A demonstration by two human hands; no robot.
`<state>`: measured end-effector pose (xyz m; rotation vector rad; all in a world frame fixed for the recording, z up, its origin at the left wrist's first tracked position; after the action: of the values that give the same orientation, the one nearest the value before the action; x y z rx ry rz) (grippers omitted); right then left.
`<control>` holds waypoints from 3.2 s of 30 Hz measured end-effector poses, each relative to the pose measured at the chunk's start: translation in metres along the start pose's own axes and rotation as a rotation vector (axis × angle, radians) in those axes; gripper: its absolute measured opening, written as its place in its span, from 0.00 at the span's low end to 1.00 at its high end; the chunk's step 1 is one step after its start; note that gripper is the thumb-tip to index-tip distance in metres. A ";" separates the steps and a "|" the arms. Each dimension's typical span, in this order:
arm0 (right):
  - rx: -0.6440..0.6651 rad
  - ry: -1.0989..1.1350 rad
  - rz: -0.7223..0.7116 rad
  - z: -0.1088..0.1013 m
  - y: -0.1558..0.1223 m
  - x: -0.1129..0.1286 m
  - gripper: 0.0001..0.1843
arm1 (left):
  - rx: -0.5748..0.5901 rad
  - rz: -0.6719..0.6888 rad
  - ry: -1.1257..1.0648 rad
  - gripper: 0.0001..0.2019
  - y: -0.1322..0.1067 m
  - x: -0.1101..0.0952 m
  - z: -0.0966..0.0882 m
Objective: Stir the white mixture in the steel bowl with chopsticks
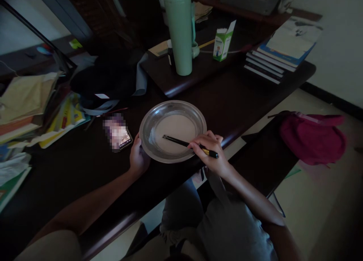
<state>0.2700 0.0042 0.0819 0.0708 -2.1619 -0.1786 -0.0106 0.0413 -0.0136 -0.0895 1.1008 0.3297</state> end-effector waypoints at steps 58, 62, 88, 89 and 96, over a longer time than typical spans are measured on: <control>0.110 0.054 0.037 -0.041 -0.005 0.009 0.19 | -0.002 0.023 -0.005 0.22 0.002 0.004 -0.004; 0.068 0.011 0.002 -0.011 0.001 0.001 0.23 | 0.000 0.008 -0.008 0.23 0.001 0.003 -0.002; 0.064 0.021 0.075 -0.050 -0.006 0.005 0.18 | 0.015 0.016 -0.017 0.22 0.002 0.005 -0.004; 0.069 0.032 0.061 -0.043 -0.005 0.005 0.18 | 0.015 0.014 -0.016 0.22 0.002 0.005 -0.003; -0.067 -0.004 -0.038 0.007 0.008 -0.001 0.20 | -0.006 0.015 0.001 0.24 -0.002 -0.006 0.002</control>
<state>0.2650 0.0132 0.0780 0.0736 -2.1578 -0.2728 -0.0112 0.0388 -0.0078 -0.0869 1.1019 0.3470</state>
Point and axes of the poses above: each hand's wrist, its own y-axis towards the middle knuckle, its own z-axis out of the palm, x = y × z, the point moved 4 cm from there along y, towards the middle knuckle, and after that the axes turned 12 degrees about z, right-handed, at the moved point
